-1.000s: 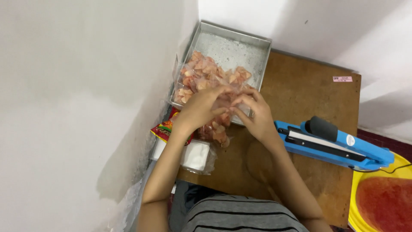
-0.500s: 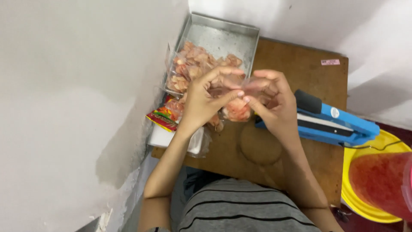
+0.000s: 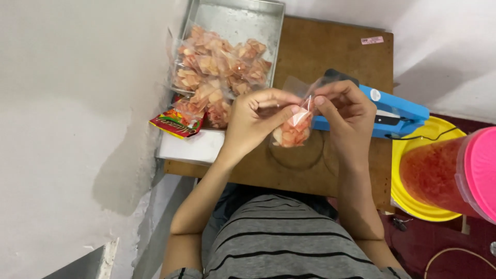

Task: Manually filling small plastic bags with food items and sealing them using a heat sealer

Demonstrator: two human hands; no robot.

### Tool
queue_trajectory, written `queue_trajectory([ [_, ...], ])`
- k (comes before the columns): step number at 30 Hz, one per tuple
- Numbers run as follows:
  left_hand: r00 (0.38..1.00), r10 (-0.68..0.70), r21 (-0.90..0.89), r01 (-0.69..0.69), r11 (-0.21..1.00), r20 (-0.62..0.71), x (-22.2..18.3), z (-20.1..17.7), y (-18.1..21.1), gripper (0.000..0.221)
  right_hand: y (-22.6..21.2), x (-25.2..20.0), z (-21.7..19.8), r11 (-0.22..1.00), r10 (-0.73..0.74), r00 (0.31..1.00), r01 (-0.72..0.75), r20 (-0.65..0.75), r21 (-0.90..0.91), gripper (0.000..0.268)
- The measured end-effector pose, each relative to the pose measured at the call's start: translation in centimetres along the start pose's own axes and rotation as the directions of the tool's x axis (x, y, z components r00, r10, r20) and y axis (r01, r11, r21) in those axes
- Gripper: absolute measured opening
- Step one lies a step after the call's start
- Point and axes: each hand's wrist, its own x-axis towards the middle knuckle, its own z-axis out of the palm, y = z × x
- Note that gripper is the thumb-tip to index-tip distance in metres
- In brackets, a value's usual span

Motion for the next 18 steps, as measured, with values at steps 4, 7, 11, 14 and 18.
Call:
queue_trajectory([
  [4,0.999,-0.039,-0.035,0.038,0.999,-0.020,-0.2,0.9,-0.7,0.014,-0.1,-0.6,-0.9,1.000,0.003,0.999,-0.002,-0.050,0.019,0.008],
  [7,0.998,-0.036,-0.055,0.033,0.998,-0.045,-0.1,1.7,-1.3,0.013,0.1,-1.2,-1.4,0.998,-0.030,0.993,0.035,-0.117,0.044,0.011],
  [11,0.998,-0.038,-0.053,0.035,0.998,-0.054,-0.1,2.9,-1.6,0.011,-0.7,-1.9,-1.5,0.992,-0.070,0.985,0.085,-0.157,0.094,0.035],
  [14,0.998,-0.037,-0.029,0.036,0.999,-0.052,-0.1,3.9,-2.6,0.008,0.1,-2.5,-2.9,0.991,-0.120,0.974,0.129,-0.193,0.036,0.041],
  [18,0.999,-0.009,-0.033,0.008,0.999,-0.045,-0.1,5.5,-2.3,0.007,0.2,-2.7,-3.9,0.987,-0.163,0.953,0.156,-0.257,-0.048,0.033],
])
